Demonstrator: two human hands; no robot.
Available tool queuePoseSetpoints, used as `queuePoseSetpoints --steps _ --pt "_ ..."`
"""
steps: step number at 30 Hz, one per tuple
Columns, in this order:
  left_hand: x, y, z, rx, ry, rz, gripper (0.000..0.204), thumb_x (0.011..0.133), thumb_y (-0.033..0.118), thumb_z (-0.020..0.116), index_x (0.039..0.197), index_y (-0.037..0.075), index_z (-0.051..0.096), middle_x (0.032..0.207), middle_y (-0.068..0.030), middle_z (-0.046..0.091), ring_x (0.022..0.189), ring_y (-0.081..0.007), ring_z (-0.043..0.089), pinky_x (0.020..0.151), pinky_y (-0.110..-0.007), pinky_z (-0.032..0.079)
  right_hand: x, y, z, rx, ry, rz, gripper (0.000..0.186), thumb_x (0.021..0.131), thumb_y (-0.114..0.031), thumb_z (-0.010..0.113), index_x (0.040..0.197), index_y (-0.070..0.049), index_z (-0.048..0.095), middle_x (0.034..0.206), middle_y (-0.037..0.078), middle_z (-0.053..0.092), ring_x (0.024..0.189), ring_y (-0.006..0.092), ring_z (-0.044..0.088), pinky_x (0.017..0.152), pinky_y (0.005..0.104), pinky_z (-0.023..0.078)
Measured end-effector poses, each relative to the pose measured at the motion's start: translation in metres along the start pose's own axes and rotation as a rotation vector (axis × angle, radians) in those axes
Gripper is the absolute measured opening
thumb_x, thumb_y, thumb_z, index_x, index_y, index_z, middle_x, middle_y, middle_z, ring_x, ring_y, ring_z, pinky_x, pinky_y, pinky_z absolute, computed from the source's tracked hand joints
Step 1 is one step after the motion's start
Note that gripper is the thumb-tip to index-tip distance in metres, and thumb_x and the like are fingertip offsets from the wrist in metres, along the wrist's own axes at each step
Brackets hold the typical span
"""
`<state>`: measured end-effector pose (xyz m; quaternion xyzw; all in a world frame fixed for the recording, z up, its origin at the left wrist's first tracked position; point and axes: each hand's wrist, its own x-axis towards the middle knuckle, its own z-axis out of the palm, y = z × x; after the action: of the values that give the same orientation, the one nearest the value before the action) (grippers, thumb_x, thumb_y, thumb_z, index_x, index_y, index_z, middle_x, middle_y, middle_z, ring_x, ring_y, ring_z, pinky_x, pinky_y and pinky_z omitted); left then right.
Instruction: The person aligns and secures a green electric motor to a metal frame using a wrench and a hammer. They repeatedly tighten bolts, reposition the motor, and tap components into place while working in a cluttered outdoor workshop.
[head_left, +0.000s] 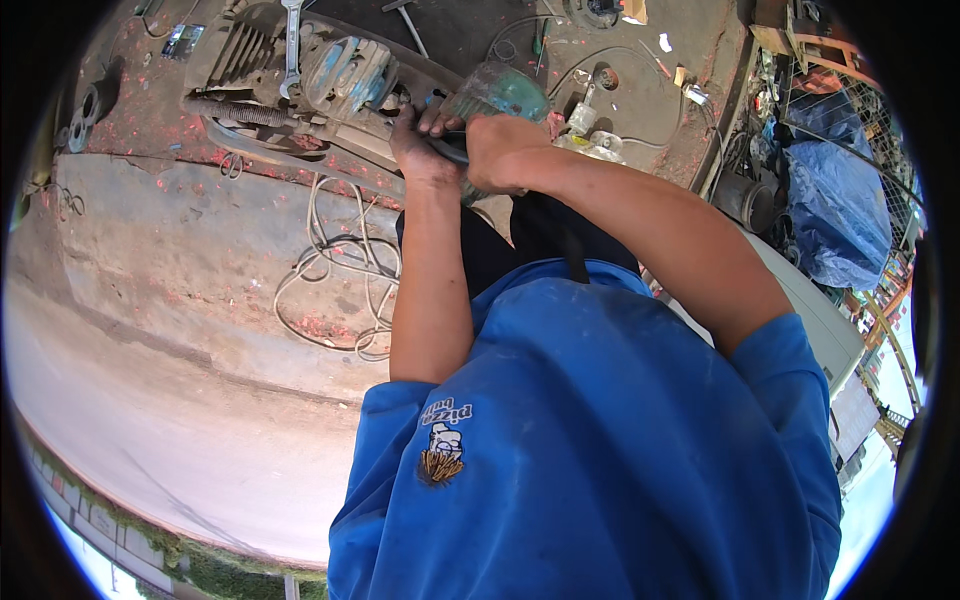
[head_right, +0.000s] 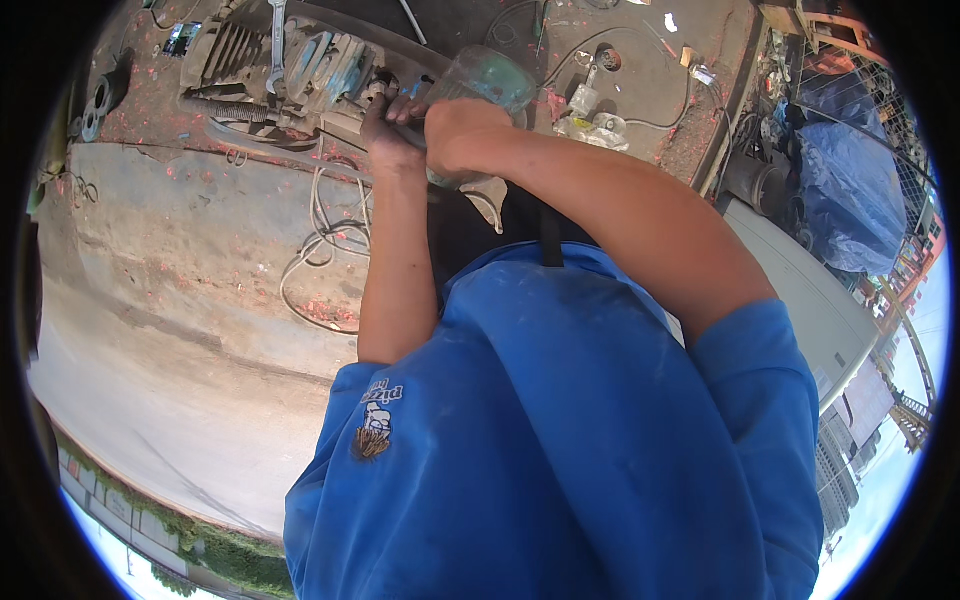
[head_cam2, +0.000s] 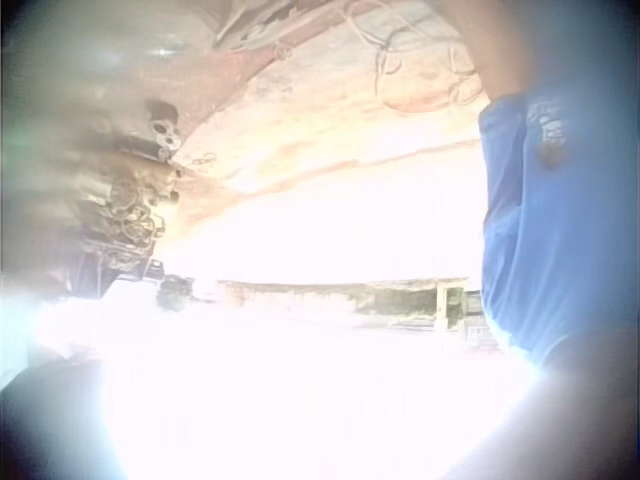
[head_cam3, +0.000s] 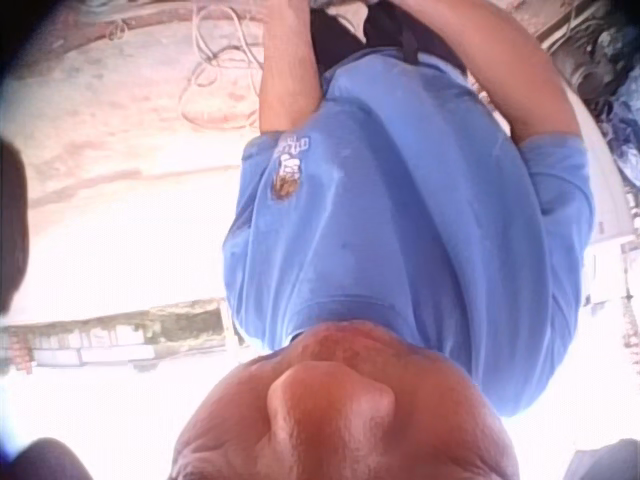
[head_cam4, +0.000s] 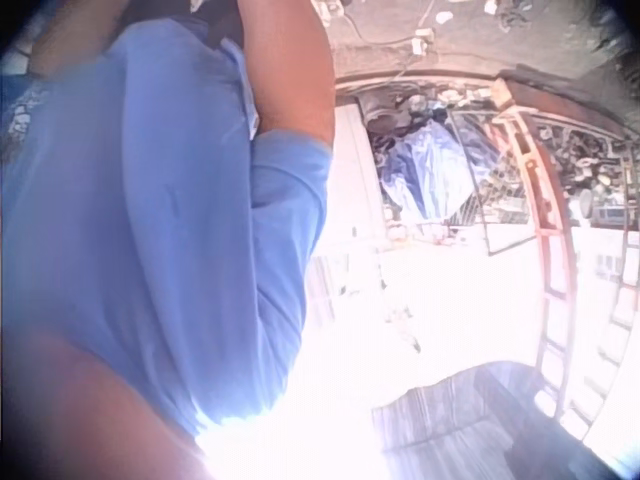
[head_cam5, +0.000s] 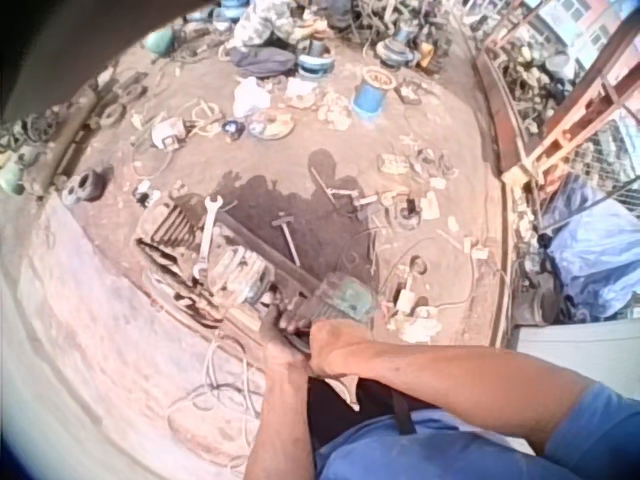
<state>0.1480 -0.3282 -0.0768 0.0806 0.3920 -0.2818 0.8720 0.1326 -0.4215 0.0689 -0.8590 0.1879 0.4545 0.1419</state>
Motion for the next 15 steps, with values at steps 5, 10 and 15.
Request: queuePoseSetpoints --steps 5,10,15 --pt "-0.006 0.007 0.01 0.269 0.222 -0.031 0.022 0.102 0.023 0.038 0.084 0.012 0.043 0.056 0.0042 0.034 0.05 -0.0116 0.037 0.055 -0.032 0.04 0.011 0.011 0.013 0.251 -0.112 -0.061 0.031 0.074 -0.01 0.06 0.096 0.01 0.069 0.104 0.029 0.068 0.101 0.0389 0.068 0.085 0.043 0.053" --pt "-0.005 0.009 0.013 0.325 0.299 -0.016 0.022 0.101 0.023 0.041 0.085 0.009 0.046 0.055 0.0031 0.035 0.05 -0.0118 0.037 0.055 -0.033 0.041 0.013 0.015 0.018 0.327 -0.155 -0.026 0.032 0.075 -0.011 0.061 0.097 0.01 0.069 0.103 0.028 0.069 0.1 0.0385 0.068 0.085 0.0428 0.054" --pt "-0.001 0.011 -0.007 0.175 0.251 0.042 0.028 0.102 0.03 0.044 0.092 0.005 0.05 0.071 -0.0045 0.05 0.064 -0.02 0.05 0.068 -0.041 0.048 0.005 0.011 0.009 0.191 -0.113 -0.061 0.033 0.077 -0.012 0.061 0.104 0.007 0.067 0.108 0.027 0.068 0.103 0.0381 0.067 0.087 0.0444 0.054"
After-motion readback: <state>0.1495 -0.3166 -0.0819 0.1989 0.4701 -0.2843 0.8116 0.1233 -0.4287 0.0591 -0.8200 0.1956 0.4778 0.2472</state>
